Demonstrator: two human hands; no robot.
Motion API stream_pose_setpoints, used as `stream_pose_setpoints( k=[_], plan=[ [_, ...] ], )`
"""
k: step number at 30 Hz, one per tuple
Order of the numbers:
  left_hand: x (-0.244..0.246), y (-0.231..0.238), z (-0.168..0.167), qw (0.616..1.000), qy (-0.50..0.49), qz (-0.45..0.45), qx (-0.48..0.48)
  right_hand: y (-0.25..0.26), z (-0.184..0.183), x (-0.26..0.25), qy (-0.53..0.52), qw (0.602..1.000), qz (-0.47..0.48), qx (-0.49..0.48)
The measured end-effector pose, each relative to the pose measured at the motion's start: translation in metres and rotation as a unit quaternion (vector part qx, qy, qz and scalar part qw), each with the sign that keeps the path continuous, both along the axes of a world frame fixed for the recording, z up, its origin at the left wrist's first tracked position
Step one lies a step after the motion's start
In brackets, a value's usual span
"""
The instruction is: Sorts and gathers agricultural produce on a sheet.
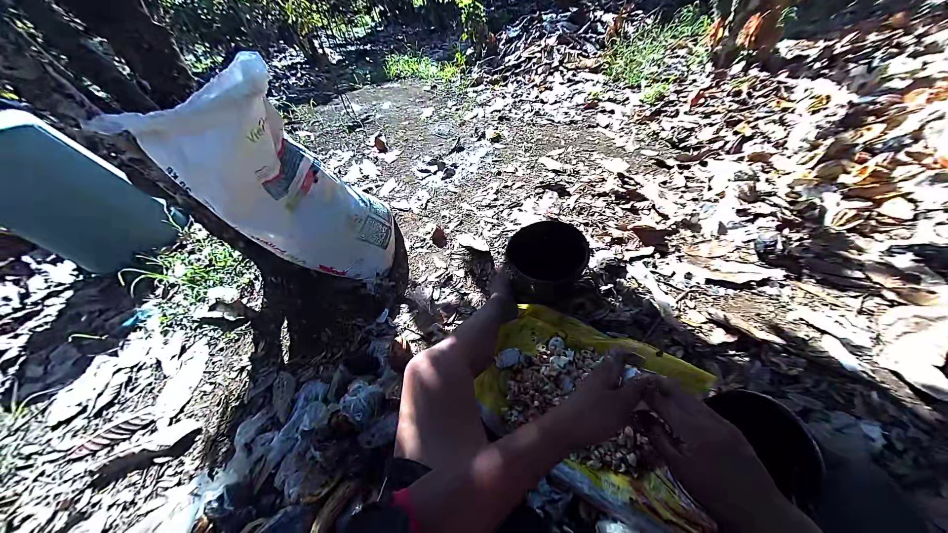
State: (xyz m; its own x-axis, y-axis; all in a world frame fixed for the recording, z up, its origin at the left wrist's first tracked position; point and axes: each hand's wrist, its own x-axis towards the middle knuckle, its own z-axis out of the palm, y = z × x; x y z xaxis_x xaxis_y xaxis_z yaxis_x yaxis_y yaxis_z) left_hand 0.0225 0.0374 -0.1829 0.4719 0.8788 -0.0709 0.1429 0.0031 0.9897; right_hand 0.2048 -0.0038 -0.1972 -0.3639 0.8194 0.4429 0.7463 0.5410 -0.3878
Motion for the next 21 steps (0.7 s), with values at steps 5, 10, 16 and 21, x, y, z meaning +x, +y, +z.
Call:
stream_pose_setpoints(
  k=[5, 10, 16, 21],
  plan=[
    [0.011, -0.006, -0.012, 0.998, 0.005, 0.023, 0.059, -0.002, -0.004, -0.001, -0.028, 0.999, -0.042, 0.008],
    [0.021, -0.011, -0.011, 0.992, 0.075, 0.033, 0.091, -0.008, 0.002, -0.008, -0.075, 0.993, -0.087, -0.04],
    [0.023, -0.011, -0.028, 0.989, 0.132, 0.029, 0.068, -0.012, 0.003, -0.022, -0.09, 0.974, -0.116, -0.171],
    [0.026, -0.018, -0.037, 0.985, 0.158, 0.026, 0.058, 0.002, 0.009, -0.017, -0.104, 0.961, -0.119, -0.226]
  ],
)
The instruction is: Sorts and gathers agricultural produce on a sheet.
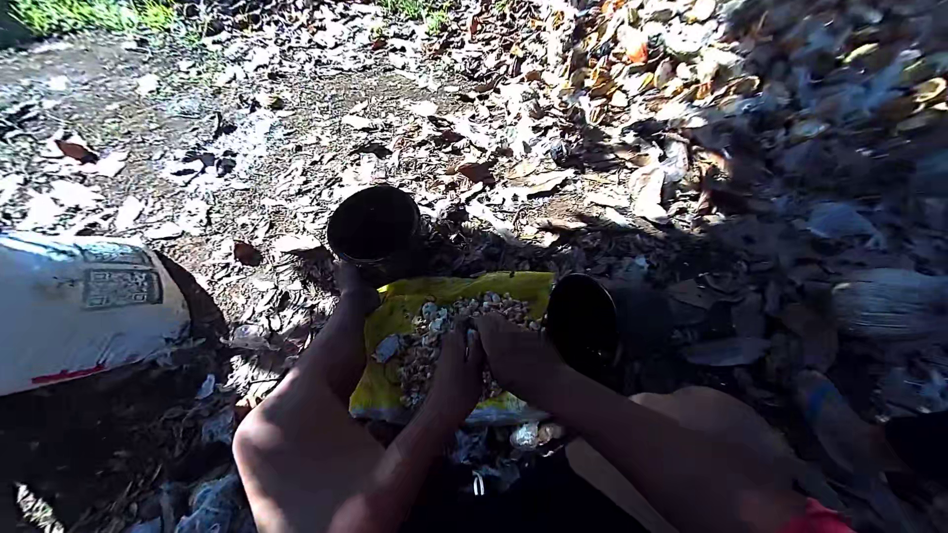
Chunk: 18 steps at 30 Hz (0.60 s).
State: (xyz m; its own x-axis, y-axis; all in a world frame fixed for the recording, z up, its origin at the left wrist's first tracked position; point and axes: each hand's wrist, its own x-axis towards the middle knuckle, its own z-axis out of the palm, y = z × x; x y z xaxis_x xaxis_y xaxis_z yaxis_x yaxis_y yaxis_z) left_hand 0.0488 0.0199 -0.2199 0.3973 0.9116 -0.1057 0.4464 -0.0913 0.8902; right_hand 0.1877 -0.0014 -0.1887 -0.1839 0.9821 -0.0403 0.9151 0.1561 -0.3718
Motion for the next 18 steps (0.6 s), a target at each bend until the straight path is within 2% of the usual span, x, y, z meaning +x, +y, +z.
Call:
stream_pose_setpoints(
  k=[3, 6, 8, 14, 18],
  plan=[
    [0.002, -0.002, 0.005, 0.999, -0.049, 0.001, -0.01, 0.016, 0.006, 0.015, 0.052, 0.998, 0.016, -0.019],
    [-0.002, 0.013, 0.011, 0.987, -0.15, 0.034, -0.053, 0.022, 0.013, 0.021, 0.135, 0.99, 0.022, -0.03],
    [-0.009, 0.024, 0.012, 0.979, -0.18, 0.042, -0.081, 0.024, 0.015, 0.022, 0.166, 0.985, 0.041, -0.035],
    [-0.014, 0.032, 0.008, 0.974, -0.196, 0.032, -0.106, 0.023, 0.005, 0.017, 0.125, 0.99, 0.058, -0.02],
    [-0.017, 0.032, 0.007, 0.978, -0.171, 0.027, -0.114, 0.026, 0.003, 0.021, 0.122, 0.988, 0.089, -0.043]
  ],
)
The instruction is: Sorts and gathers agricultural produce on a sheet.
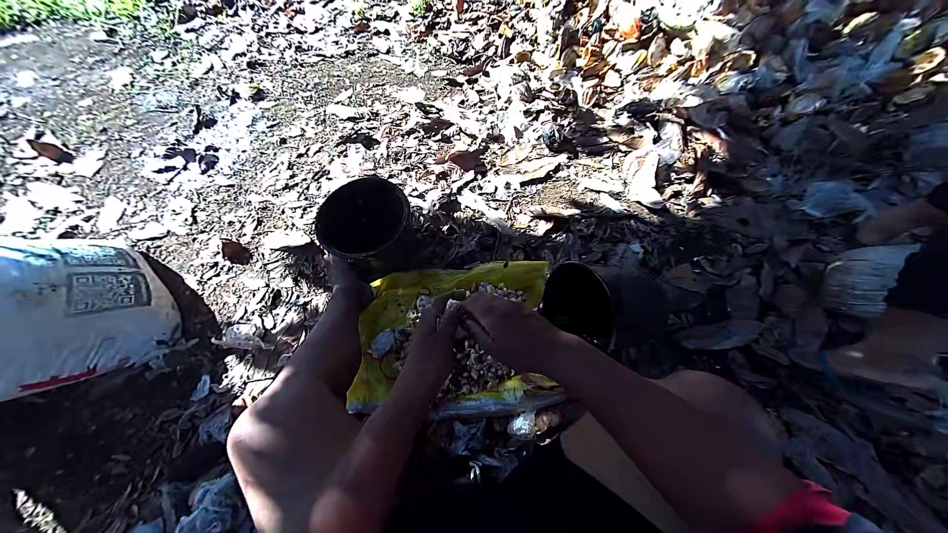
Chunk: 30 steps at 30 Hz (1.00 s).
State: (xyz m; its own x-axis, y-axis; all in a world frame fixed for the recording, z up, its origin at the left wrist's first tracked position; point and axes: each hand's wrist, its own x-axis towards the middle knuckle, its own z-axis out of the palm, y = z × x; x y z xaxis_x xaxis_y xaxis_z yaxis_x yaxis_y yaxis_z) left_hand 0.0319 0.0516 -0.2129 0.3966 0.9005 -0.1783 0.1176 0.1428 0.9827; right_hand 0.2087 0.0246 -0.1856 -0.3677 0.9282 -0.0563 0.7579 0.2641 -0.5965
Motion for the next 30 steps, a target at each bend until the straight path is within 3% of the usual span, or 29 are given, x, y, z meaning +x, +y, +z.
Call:
stream_pose_setpoints(
  k=[9, 16, 30],
  plan=[
    [0.003, 0.005, -0.001, 0.985, 0.101, -0.08, 0.116, -0.007, 0.021, -0.011, -0.062, 0.997, -0.017, -0.035],
    [0.008, 0.004, 0.0, 0.981, 0.126, -0.083, 0.122, -0.006, 0.015, -0.016, -0.096, 0.995, -0.021, -0.015],
    [0.01, -0.002, -0.014, 0.991, 0.066, -0.055, 0.1, -0.007, 0.008, -0.018, -0.092, 0.994, -0.023, -0.059]
  ],
)
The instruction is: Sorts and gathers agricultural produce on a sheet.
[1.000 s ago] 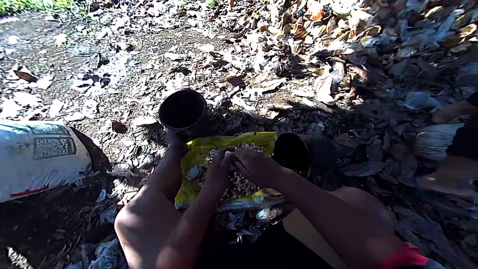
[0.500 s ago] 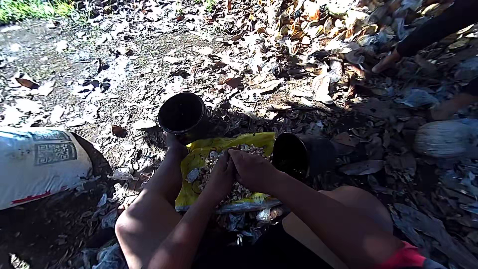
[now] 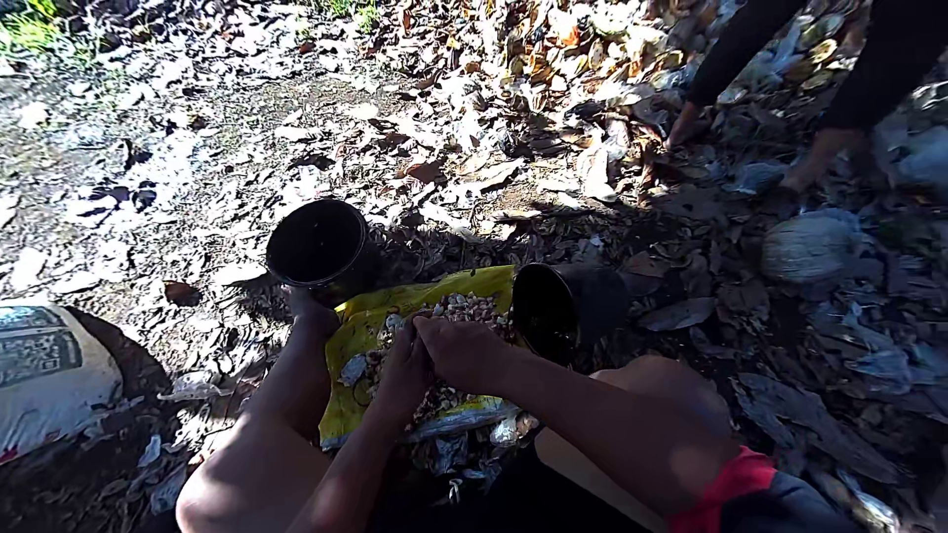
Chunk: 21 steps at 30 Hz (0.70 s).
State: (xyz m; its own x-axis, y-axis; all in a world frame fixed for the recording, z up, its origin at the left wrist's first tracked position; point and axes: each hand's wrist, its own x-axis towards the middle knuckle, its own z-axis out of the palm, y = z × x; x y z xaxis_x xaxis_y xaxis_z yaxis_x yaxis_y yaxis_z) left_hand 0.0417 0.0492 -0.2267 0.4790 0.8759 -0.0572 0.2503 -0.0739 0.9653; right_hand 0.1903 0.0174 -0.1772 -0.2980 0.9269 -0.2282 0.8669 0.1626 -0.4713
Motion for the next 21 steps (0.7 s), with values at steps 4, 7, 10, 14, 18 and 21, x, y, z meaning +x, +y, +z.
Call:
stream_pose_setpoints(
  k=[4, 7, 10, 14, 18, 21],
  plan=[
    [-0.001, -0.002, -0.001, 1.0, -0.009, -0.002, -0.006, 0.001, 0.0, 0.002, 0.01, 1.0, -0.002, -0.003],
    [0.0, -0.003, -0.002, 1.0, -0.019, 0.008, -0.018, 0.004, 0.001, 0.005, 0.015, 1.0, 0.002, -0.009],
    [0.0, -0.003, 0.001, 0.997, -0.037, 0.023, -0.057, 0.009, -0.005, 0.015, 0.083, 0.996, 0.004, -0.015],
    [-0.002, 0.005, 0.008, 0.975, -0.131, 0.067, -0.169, 0.015, -0.009, 0.033, 0.257, 0.965, -0.036, -0.032],
    [-0.001, 0.013, 0.016, 0.955, -0.169, 0.085, -0.229, 0.015, -0.012, 0.034, 0.301, 0.951, -0.063, -0.021],
    [-0.001, 0.016, 0.018, 0.959, -0.151, 0.094, -0.219, 0.011, -0.01, 0.032, 0.281, 0.958, -0.045, -0.025]
  ],
)
